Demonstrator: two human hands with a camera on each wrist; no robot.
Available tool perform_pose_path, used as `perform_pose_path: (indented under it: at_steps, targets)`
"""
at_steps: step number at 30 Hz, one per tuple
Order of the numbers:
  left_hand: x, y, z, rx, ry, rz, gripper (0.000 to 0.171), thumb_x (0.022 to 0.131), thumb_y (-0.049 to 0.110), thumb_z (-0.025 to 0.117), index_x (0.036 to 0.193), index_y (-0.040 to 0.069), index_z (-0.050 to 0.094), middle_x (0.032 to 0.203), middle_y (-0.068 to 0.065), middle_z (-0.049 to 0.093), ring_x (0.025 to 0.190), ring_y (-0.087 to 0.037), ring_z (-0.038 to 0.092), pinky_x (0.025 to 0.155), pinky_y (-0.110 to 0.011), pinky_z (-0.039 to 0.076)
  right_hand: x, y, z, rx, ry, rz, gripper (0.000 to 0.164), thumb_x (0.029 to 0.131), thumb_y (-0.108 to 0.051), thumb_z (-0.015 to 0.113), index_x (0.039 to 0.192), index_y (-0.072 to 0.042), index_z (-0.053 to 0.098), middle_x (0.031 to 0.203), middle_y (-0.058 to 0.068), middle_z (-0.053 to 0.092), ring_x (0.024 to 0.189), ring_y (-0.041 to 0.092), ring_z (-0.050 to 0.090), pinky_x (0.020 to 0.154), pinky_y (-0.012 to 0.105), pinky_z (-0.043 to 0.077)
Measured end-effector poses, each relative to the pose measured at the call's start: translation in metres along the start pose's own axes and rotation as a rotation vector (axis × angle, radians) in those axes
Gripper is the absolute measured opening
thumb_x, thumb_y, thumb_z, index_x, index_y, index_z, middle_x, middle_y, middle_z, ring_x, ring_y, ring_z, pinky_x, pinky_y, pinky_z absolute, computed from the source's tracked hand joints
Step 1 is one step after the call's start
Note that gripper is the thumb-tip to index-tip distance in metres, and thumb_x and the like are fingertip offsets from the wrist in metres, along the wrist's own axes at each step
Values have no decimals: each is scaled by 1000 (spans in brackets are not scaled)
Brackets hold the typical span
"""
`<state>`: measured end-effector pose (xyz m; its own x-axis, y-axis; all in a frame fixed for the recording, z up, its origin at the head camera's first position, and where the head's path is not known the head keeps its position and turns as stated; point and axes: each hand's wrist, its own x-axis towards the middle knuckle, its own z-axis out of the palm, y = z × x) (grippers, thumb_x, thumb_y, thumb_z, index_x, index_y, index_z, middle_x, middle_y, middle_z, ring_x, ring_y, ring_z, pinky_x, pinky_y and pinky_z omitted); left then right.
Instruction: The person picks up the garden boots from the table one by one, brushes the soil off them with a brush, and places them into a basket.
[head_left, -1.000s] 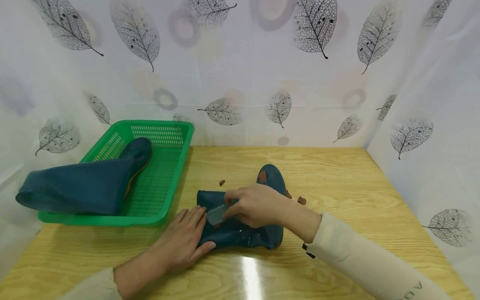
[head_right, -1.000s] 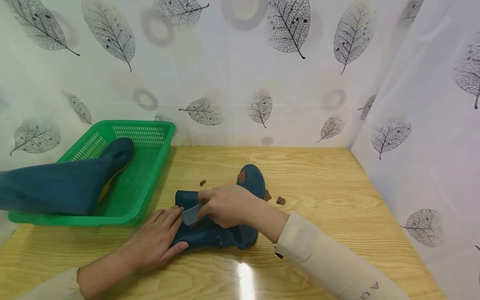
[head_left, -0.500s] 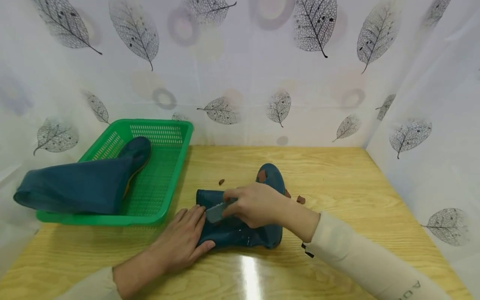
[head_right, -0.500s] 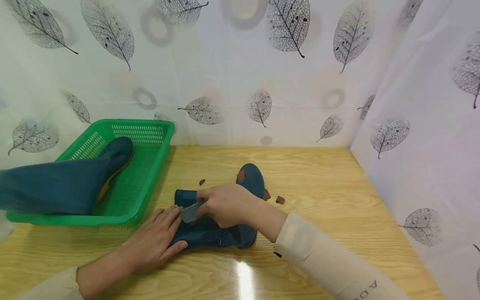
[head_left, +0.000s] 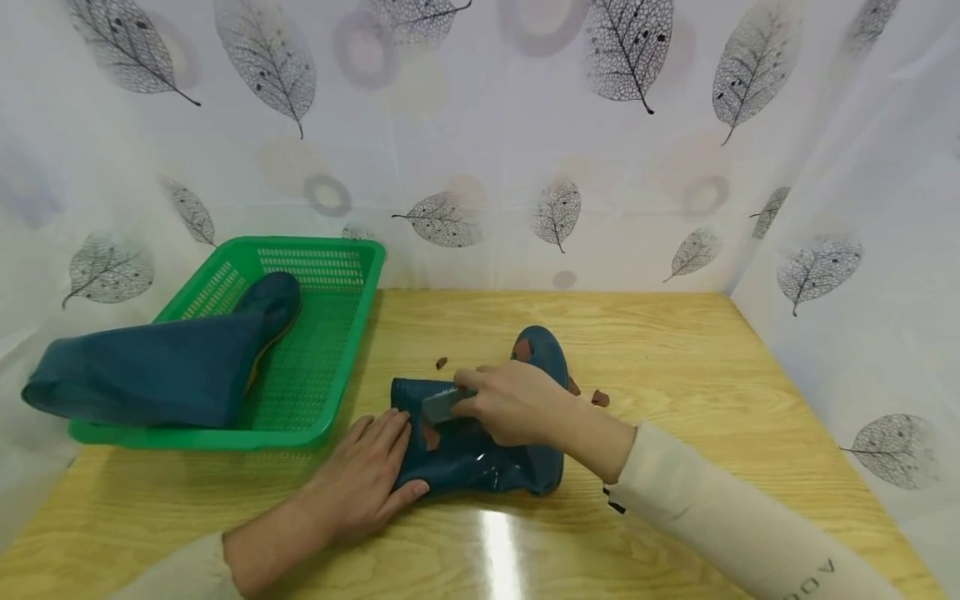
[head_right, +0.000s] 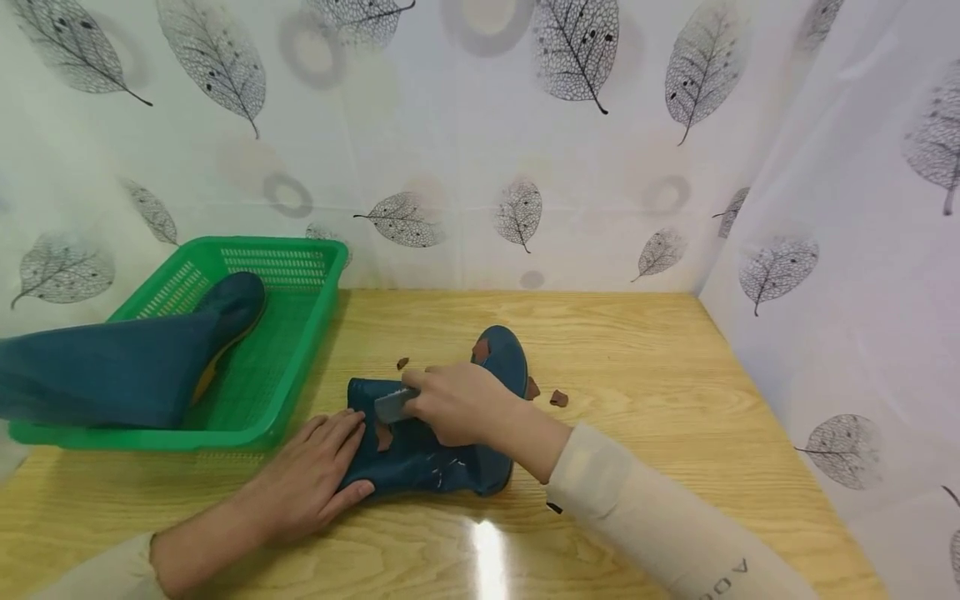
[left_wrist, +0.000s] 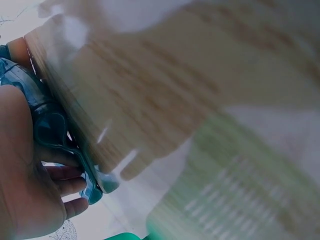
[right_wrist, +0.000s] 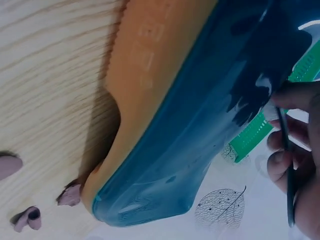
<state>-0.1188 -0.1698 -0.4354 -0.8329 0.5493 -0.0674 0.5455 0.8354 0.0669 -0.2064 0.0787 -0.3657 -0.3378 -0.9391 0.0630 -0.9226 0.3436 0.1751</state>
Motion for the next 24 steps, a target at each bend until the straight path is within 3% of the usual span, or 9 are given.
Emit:
perform_pose_path:
  at_steps: [4,7,11,15,18,21,24]
  targets:
    - [-1,-1,-1,-2,-4,2,84,102,64,28,144,-7,46,151,-25,41,141,-39,38,113,-59,30,-1,2,-2,109,42,-46,26,93,-20,67,114,-31,76,117,0,63,79,7,63,58,19,48]
    - [-1,-1,-1,-6,1,3,84,103,63,29,143,-8,46,151,-25,41,141,-39,38,113,-59,30,0,1,-3,161,13,-105,24,94,-21,67,114,-31,76,119,-1,64,78,5,64,62,19,50]
    - [0,-2,-3,-5,-7,-6,85,102,64,28,144,-7,46,152,-25,41,142,-39,38,113,-59,30,4,-2,-3,64,-26,-83,24,95,-18,64,111,-30,77,116,-2,63,79,6,62,62,20,51]
    - [1,-2,-3,-9,-20,-4,86,102,65,26,145,-7,44,152,-25,40,142,-39,37,113,-59,30,4,-1,-1,-4,5,-19,26,92,-17,66,112,-29,76,116,-1,63,83,8,62,59,20,49]
    - [0,-2,-4,-12,-15,-1,86,102,64,26,145,-7,44,152,-25,40,142,-39,37,113,-59,30,2,2,0,76,41,-54,25,93,-20,67,113,-31,76,118,-1,64,86,6,65,64,19,51]
    - [1,-1,-4,-13,-2,4,84,102,63,28,144,-8,46,151,-25,41,142,-39,38,112,-58,31,0,2,-1,136,24,-120,24,94,-21,66,113,-31,76,119,-2,64,87,5,66,69,20,53]
    - [1,0,-3,-12,15,13,83,103,62,29,143,-8,47,150,-25,42,141,-39,39,111,-58,33,1,0,-2,109,-17,-134,24,96,-19,65,113,-31,77,117,-3,63,85,6,64,70,19,53]
